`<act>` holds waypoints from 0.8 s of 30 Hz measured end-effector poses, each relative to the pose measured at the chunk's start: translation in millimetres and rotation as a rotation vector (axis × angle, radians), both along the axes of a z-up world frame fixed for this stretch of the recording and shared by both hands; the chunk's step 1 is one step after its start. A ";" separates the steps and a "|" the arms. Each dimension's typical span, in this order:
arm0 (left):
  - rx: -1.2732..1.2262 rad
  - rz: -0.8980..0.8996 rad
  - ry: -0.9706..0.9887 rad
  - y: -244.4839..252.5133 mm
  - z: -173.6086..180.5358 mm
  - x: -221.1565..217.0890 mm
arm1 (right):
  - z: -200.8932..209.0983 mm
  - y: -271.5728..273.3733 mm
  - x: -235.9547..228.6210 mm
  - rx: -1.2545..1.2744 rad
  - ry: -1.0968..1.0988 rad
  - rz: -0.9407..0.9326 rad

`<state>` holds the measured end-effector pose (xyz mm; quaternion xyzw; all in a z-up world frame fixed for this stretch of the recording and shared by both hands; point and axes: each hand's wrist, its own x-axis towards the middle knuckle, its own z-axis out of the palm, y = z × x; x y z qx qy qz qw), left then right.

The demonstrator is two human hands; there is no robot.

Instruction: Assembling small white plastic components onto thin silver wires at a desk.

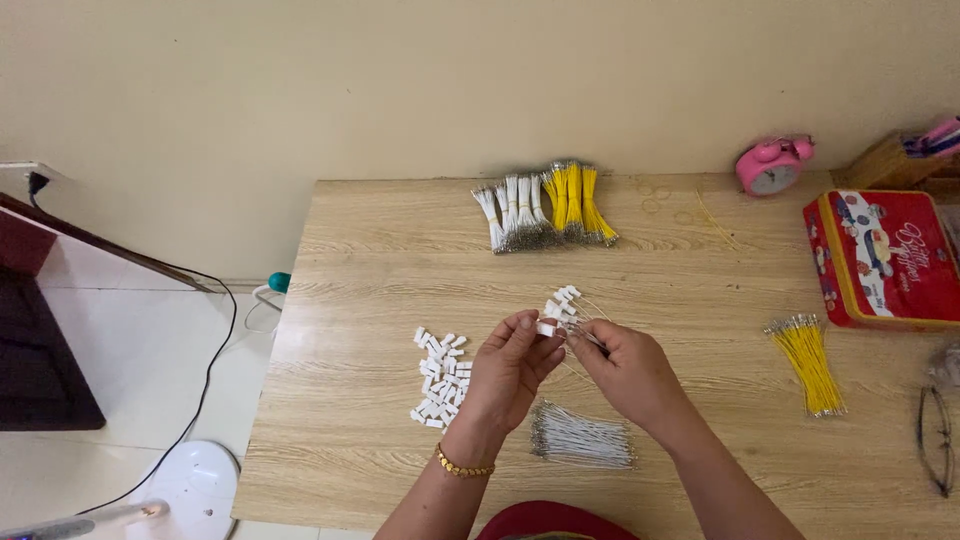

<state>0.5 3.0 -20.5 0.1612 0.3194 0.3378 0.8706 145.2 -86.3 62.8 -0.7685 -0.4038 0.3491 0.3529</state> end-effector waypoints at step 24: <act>0.069 0.029 0.113 -0.5 -16.3 5.5 | -20.8 10.2 1.7 0.010 -0.172 0.103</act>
